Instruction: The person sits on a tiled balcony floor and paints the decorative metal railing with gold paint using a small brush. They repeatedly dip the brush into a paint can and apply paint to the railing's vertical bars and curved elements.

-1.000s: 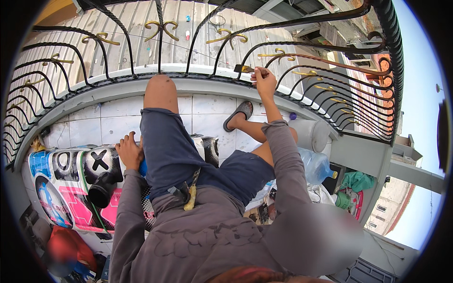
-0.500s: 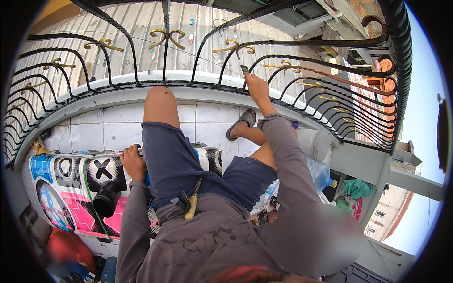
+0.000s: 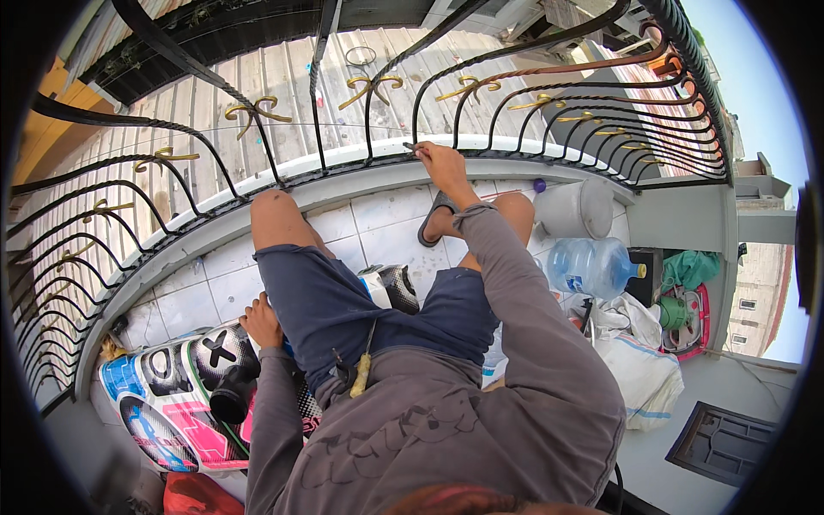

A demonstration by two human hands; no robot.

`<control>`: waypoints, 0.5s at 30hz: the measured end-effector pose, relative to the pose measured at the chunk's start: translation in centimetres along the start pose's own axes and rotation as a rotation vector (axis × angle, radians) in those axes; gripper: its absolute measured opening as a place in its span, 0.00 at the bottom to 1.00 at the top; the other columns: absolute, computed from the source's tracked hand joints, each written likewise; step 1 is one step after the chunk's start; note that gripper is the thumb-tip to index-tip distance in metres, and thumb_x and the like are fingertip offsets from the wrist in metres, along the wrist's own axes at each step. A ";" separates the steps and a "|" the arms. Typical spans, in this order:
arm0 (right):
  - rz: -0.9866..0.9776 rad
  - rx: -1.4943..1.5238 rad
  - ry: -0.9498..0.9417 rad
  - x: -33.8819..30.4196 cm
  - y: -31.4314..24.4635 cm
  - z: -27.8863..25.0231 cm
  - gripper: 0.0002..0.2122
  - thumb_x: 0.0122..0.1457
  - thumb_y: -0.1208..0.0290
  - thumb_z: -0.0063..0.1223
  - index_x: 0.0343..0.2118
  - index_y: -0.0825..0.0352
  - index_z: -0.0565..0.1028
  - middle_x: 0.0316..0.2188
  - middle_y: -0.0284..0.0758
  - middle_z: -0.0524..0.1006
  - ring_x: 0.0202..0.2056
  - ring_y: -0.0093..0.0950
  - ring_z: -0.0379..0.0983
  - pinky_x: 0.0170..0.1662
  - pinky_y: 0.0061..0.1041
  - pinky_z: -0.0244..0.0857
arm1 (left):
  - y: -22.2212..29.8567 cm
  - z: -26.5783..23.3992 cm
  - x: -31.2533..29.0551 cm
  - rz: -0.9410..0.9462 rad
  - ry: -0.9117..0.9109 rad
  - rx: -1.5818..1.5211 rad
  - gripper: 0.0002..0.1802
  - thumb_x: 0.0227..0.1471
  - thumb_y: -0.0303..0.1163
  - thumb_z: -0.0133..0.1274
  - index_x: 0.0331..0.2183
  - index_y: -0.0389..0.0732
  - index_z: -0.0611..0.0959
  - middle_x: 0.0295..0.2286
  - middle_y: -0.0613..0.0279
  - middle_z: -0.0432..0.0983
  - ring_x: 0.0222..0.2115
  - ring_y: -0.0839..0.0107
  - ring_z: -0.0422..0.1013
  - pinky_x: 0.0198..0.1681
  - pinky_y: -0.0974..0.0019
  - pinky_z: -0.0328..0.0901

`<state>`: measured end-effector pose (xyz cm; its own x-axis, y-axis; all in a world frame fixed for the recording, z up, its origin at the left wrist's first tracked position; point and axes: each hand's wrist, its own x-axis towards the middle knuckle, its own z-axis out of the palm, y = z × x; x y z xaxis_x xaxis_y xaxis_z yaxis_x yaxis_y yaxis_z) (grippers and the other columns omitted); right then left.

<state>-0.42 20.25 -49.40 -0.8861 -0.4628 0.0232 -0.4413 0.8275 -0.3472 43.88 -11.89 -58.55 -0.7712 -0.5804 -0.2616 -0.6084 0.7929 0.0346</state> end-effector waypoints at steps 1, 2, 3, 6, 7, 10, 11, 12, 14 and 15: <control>0.032 0.114 0.055 -0.5 -0.4 -0.4 0.11 0.66 0.59 0.55 0.46 0.55 0.82 0.35 0.36 0.86 0.38 0.42 0.82 0.40 0.41 0.74 | -0.6 0.7 0.2 0.017 -0.028 0.023 0.24 0.60 0.52 0.49 0.49 0.47 0.79 0.38 0.59 0.80 0.42 0.55 0.74 0.47 0.43 0.61; 0.073 0.180 0.141 -1.0 -0.8 -0.7 0.12 0.66 0.59 0.56 0.46 0.57 0.83 0.33 0.35 0.86 0.35 0.36 0.84 0.38 0.36 0.74 | -1.2 1.5 0.4 0.031 -0.057 0.047 0.25 0.59 0.53 0.49 0.50 0.47 0.78 0.39 0.59 0.79 0.43 0.54 0.74 0.47 0.41 0.62; 0.172 0.292 0.121 -1.6 -1.0 -1.1 0.12 0.66 0.59 0.57 0.46 0.58 0.83 0.32 0.35 0.86 0.33 0.34 0.84 0.37 0.34 0.74 | -1.8 2.3 0.7 0.040 -0.090 0.071 0.26 0.59 0.54 0.49 0.51 0.48 0.78 0.41 0.58 0.79 0.43 0.54 0.74 0.46 0.40 0.62; 0.296 0.633 0.133 -3.8 -0.8 -2.2 0.12 0.66 0.62 0.58 0.46 0.62 0.83 0.28 0.34 0.86 0.25 0.23 0.82 0.32 0.25 0.72 | -3.1 4.1 2.9 0.122 -0.206 0.084 0.29 0.61 0.56 0.48 0.57 0.51 0.74 0.48 0.57 0.76 0.49 0.51 0.73 0.48 0.31 0.62; 0.331 0.708 0.159 -4.4 -0.5 -2.6 0.12 0.66 0.63 0.59 0.45 0.64 0.83 0.28 0.35 0.86 0.24 0.24 0.82 0.31 0.24 0.71 | -3.2 4.2 3.9 0.083 -0.273 0.059 0.29 0.62 0.56 0.47 0.59 0.53 0.73 0.50 0.55 0.75 0.52 0.51 0.72 0.49 0.28 0.61; 0.337 0.770 0.277 -5.3 0.9 -4.0 0.13 0.67 0.63 0.58 0.47 0.67 0.83 0.27 0.34 0.85 0.25 0.23 0.82 0.30 0.22 0.71 | -2.4 1.9 8.4 -0.280 -0.288 -0.518 0.33 0.68 0.62 0.37 0.62 0.53 0.72 0.58 0.53 0.72 0.58 0.45 0.69 0.58 0.27 0.56; 0.360 0.787 0.287 -5.4 1.5 -4.5 0.13 0.67 0.64 0.58 0.48 0.67 0.82 0.28 0.33 0.85 0.25 0.23 0.82 0.28 0.20 0.70 | -2.3 0.0 9.5 0.025 0.057 -0.894 0.39 0.67 0.67 0.30 0.64 0.51 0.71 0.62 0.51 0.68 0.59 0.45 0.67 0.61 0.31 0.54; 0.389 0.834 0.309 -5.5 1.9 -4.7 0.13 0.67 0.64 0.58 0.49 0.67 0.82 0.29 0.34 0.85 0.25 0.23 0.82 0.26 0.19 0.68 | -1.5 -2.0 10.3 -0.305 0.085 -1.321 0.45 0.65 0.72 0.26 0.67 0.49 0.66 0.65 0.48 0.64 0.62 0.45 0.63 0.63 0.32 0.52; 0.406 0.835 0.299 -5.7 2.8 -5.2 0.14 0.67 0.63 0.58 0.49 0.67 0.82 0.30 0.34 0.85 0.27 0.22 0.82 0.25 0.18 0.67 | -1.2 -7.0 9.7 -0.375 -0.055 -1.921 0.52 0.60 0.78 0.22 0.72 0.54 0.55 0.66 0.41 0.57 0.67 0.40 0.55 0.66 0.31 0.49; 0.432 0.883 0.289 -5.7 3.1 -5.2 0.15 0.67 0.63 0.58 0.50 0.67 0.82 0.31 0.34 0.85 0.27 0.22 0.82 0.25 0.18 0.67 | -0.9 -9.3 8.9 -0.222 -0.076 -2.083 0.53 0.59 0.79 0.19 0.73 0.55 0.52 0.67 0.40 0.56 0.67 0.41 0.54 0.65 0.30 0.52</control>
<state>2.47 27.13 -45.70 -0.9965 0.0100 -0.0828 0.0816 0.3221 -0.9432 35.82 -19.46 -51.88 -0.6982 -0.5641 -0.4409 0.0312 -0.6392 0.7684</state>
